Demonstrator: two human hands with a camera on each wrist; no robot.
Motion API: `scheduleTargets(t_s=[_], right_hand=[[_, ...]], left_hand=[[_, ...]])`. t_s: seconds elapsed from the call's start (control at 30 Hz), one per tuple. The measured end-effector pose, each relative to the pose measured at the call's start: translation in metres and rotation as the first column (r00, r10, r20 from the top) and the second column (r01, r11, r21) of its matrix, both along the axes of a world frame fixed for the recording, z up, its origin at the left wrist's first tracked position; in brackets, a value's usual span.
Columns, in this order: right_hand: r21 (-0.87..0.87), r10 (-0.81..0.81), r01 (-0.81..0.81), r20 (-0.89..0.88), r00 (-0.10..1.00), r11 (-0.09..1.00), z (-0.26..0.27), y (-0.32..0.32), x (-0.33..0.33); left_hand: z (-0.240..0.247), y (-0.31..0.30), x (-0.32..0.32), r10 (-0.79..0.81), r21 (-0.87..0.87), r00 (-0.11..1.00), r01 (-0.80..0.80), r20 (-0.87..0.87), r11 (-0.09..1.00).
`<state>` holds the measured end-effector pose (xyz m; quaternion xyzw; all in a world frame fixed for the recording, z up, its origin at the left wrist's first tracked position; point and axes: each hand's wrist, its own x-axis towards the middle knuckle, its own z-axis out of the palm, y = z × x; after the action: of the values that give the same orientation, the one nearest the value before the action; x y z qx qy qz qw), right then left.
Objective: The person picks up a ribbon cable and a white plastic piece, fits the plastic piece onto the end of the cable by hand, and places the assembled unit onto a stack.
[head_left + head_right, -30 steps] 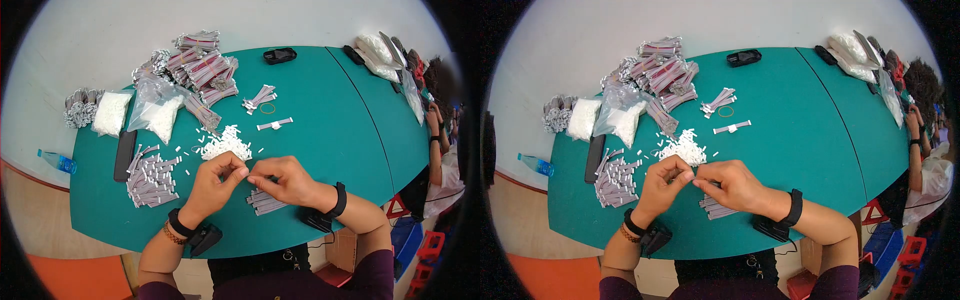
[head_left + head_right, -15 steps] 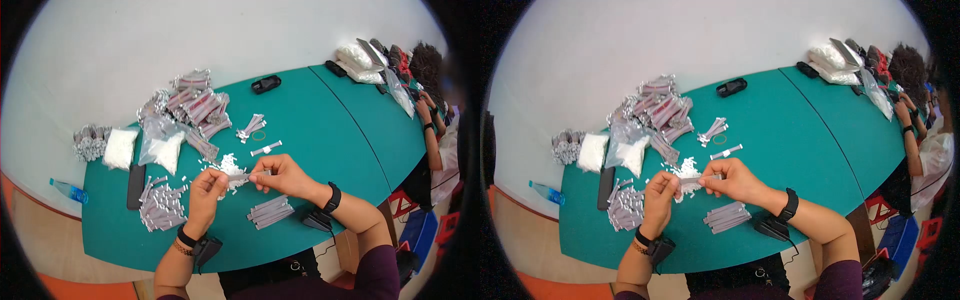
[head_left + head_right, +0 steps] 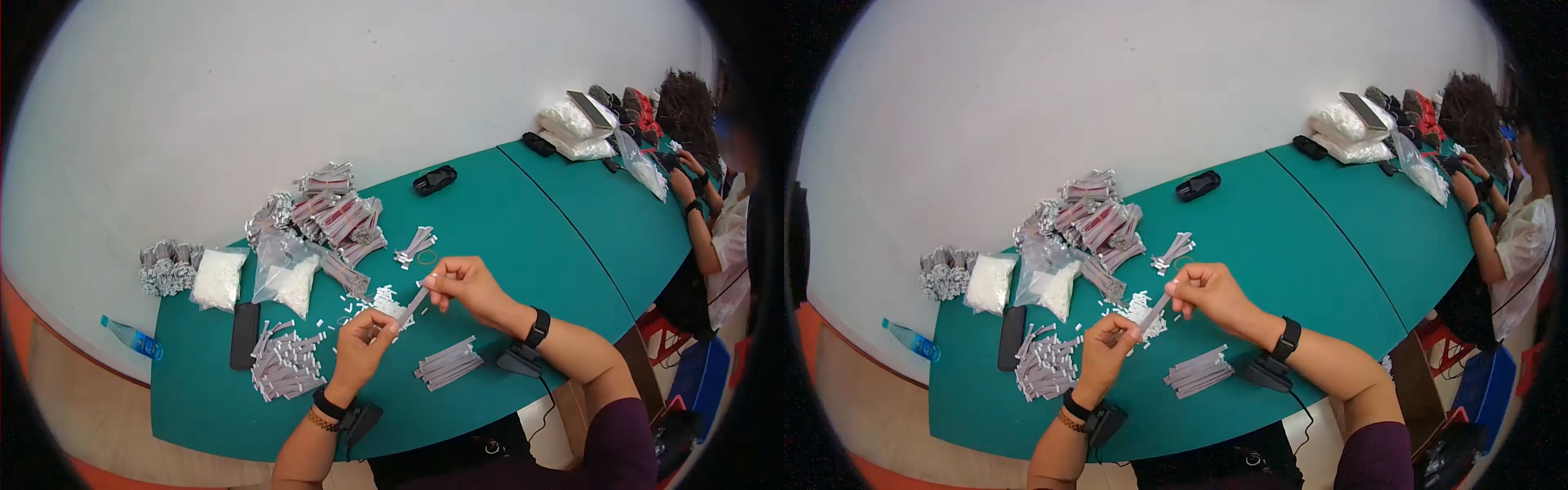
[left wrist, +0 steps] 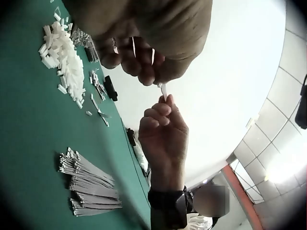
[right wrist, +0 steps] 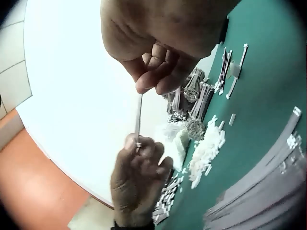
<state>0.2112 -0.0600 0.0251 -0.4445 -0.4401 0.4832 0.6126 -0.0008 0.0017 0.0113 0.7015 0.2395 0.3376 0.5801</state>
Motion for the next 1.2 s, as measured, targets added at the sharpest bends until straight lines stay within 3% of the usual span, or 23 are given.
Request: scheduleTargets(t_s=[0.1,0.17,0.27,0.33,0.47,0.5,0.67,0.8,0.9,1.0,1.1,1.2], right_hand=[[-0.033,-0.043,0.046,0.090,0.995,0.998,0.001,0.006,-0.001],[-0.094,0.022,-0.010,0.127,0.992,0.996,0.002,0.004,0.000],[-0.174,0.119,-0.085,0.198,0.973,0.981,0.011,-0.007,0.001],[-0.215,0.159,-0.097,0.297,0.941,0.972,0.016,-0.016,0.003],[-0.137,0.283,-0.261,0.678,0.679,0.955,-0.009,-0.031,0.003],[-0.234,0.353,-0.268,0.694,0.627,0.935,-0.004,-0.034,0.000],[-0.184,0.359,-0.364,0.784,0.506,0.913,-0.015,-0.036,-0.006],[-0.226,0.395,-0.376,0.788,0.472,0.899,-0.015,-0.032,-0.007],[-0.204,0.386,-0.396,0.799,0.461,0.895,-0.015,-0.031,-0.005],[-0.164,0.346,-0.378,0.802,0.486,0.911,-0.014,-0.030,-0.004],[-0.174,0.390,-0.404,0.738,0.550,0.898,-0.010,-0.026,-0.003],[-0.271,0.431,-0.360,0.744,0.510,0.893,0.004,-0.024,-0.004]], left_hand=[[0.007,0.000,-0.001,0.006,0.055,1.000,-0.006,-0.009,0.998],[0.005,0.005,-0.005,0.050,0.085,0.999,-0.048,-0.020,0.995],[0.026,0.013,-0.020,-0.012,-0.004,0.983,0.012,-0.183,1.000],[0.048,0.015,-0.033,0.018,0.065,0.967,-0.001,-0.255,0.998],[0.062,0.016,-0.087,0.163,0.183,0.920,-0.103,-0.356,0.978],[0.061,0.018,-0.102,0.189,0.141,0.903,-0.145,-0.385,0.979],[0.052,0.029,-0.176,0.252,-0.037,0.841,-0.307,-0.478,0.951],[0.032,0.042,-0.211,0.337,0.021,0.778,-0.386,-0.530,0.922],[0.026,0.045,-0.211,0.381,0.069,0.723,-0.422,-0.577,0.904],[0.016,0.051,-0.201,0.530,0.261,0.745,-0.461,-0.405,0.848],[0.033,0.036,-0.148,0.505,0.333,0.770,-0.393,-0.390,0.857],[0.021,0.017,-0.089,0.255,0.226,0.890,-0.178,-0.377,0.958]])
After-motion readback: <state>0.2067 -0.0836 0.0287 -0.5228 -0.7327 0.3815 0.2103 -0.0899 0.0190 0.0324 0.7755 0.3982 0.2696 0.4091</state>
